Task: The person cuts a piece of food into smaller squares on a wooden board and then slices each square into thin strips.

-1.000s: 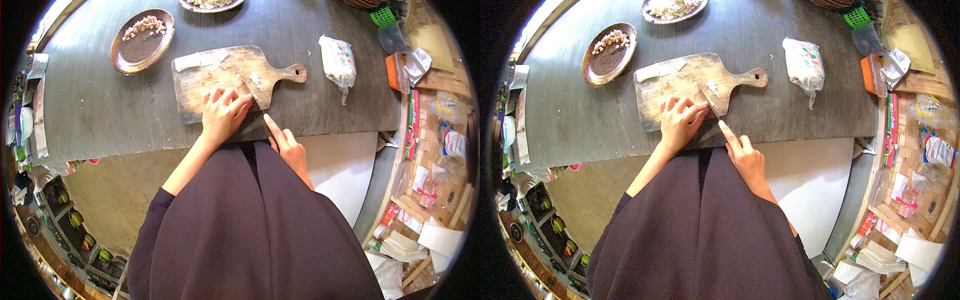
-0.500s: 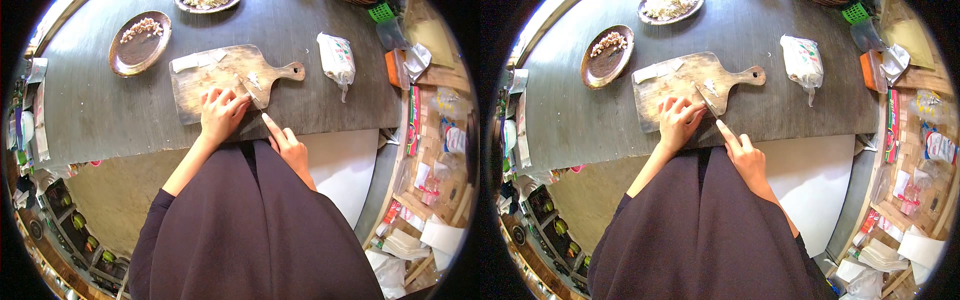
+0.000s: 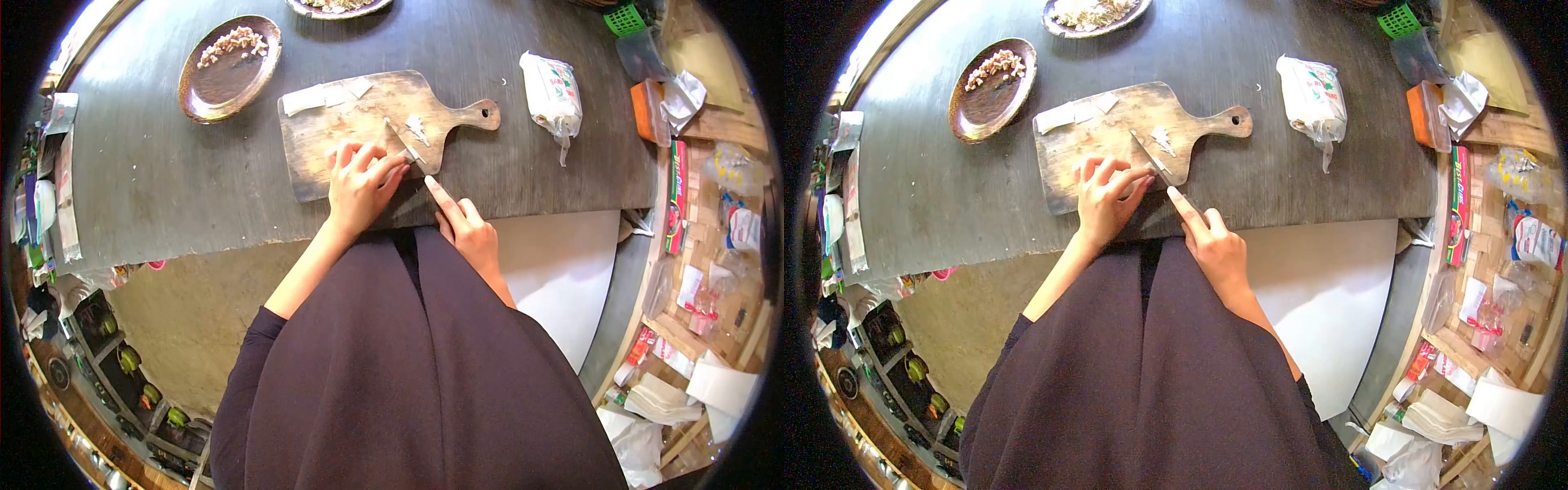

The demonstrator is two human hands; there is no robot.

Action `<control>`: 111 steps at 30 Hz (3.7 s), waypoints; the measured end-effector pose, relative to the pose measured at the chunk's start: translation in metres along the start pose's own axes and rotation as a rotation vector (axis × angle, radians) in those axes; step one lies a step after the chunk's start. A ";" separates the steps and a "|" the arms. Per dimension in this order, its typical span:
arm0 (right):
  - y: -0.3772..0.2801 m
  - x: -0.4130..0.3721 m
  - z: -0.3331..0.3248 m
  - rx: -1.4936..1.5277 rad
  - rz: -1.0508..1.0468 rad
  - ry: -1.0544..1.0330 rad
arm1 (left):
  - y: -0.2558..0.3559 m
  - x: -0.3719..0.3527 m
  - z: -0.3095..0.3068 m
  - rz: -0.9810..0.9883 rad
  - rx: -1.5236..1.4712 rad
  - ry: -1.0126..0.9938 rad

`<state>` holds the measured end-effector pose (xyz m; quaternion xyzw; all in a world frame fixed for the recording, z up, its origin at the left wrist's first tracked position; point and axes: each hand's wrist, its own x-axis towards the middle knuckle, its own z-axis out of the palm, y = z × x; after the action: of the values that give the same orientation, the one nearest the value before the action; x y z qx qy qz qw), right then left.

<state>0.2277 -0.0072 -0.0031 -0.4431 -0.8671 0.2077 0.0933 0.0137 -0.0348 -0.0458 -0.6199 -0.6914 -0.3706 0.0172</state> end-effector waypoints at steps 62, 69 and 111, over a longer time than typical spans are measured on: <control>0.001 0.006 -0.026 0.103 -0.002 -0.081 | 0.012 0.004 0.001 -0.203 0.025 0.032; 0.006 -0.001 -0.023 0.105 -0.001 -0.069 | 0.011 0.006 -0.001 -0.162 0.031 0.005; -0.002 0.009 -0.002 0.053 0.034 -0.073 | 0.010 0.006 0.000 -0.188 0.031 -0.024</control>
<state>0.2216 -0.0003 -0.0006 -0.4472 -0.8565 0.2482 0.0701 0.0210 -0.0304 -0.0376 -0.5563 -0.7525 -0.3521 -0.0165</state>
